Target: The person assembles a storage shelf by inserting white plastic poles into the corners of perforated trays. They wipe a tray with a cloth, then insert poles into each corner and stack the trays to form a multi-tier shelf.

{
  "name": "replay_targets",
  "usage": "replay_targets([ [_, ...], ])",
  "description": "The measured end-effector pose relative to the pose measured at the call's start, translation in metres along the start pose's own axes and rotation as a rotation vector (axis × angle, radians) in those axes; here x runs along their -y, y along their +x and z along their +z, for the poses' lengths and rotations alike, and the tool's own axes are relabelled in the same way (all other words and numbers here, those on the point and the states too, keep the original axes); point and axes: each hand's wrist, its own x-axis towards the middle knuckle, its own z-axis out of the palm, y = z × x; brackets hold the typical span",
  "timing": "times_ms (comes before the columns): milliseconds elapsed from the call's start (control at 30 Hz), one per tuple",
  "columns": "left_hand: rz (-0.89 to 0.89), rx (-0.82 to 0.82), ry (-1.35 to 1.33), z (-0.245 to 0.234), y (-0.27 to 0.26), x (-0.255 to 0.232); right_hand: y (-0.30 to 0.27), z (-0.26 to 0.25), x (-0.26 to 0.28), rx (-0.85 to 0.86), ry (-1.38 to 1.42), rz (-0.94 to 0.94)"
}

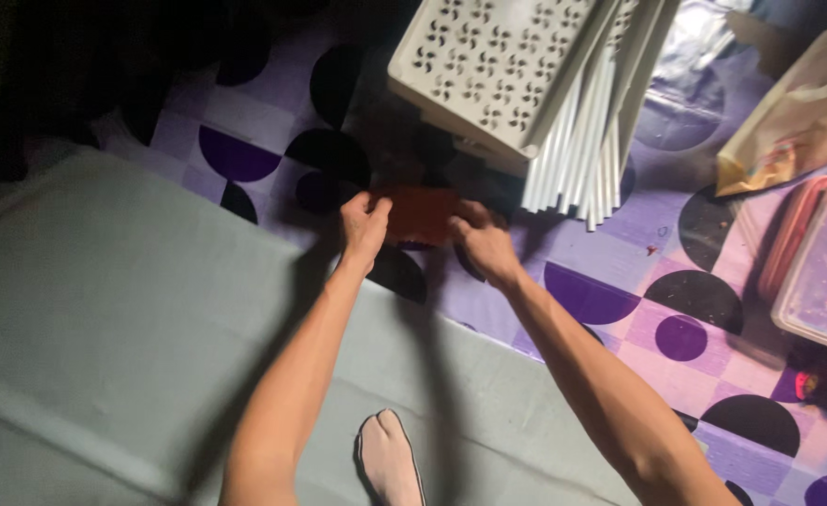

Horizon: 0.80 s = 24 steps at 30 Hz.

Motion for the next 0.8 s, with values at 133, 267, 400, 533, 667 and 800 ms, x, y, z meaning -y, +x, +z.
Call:
replay_targets([
  [133,0.020,0.050,-0.195,0.007,-0.005,-0.028,-0.004,0.001,0.023,0.043,0.211,0.101],
  [267,-0.032,0.089,-0.303,0.008,-0.006,-0.059,-0.005,0.000,0.048,0.055,0.448,0.179],
  [400,-0.078,0.138,-0.375,0.014,-0.009,-0.081,-0.011,-0.012,0.061,0.094,0.540,0.119],
  [533,-0.094,0.188,-0.467,0.024,-0.008,-0.098,-0.013,-0.025,0.071,0.085,0.546,0.081],
  [667,-0.090,0.203,-0.532,0.038,-0.007,-0.112,-0.011,-0.041,0.075,0.082,0.544,0.002],
  [800,-0.098,0.214,-0.513,0.053,-0.014,-0.121,-0.005,-0.062,0.075,0.056,0.635,-0.059],
])
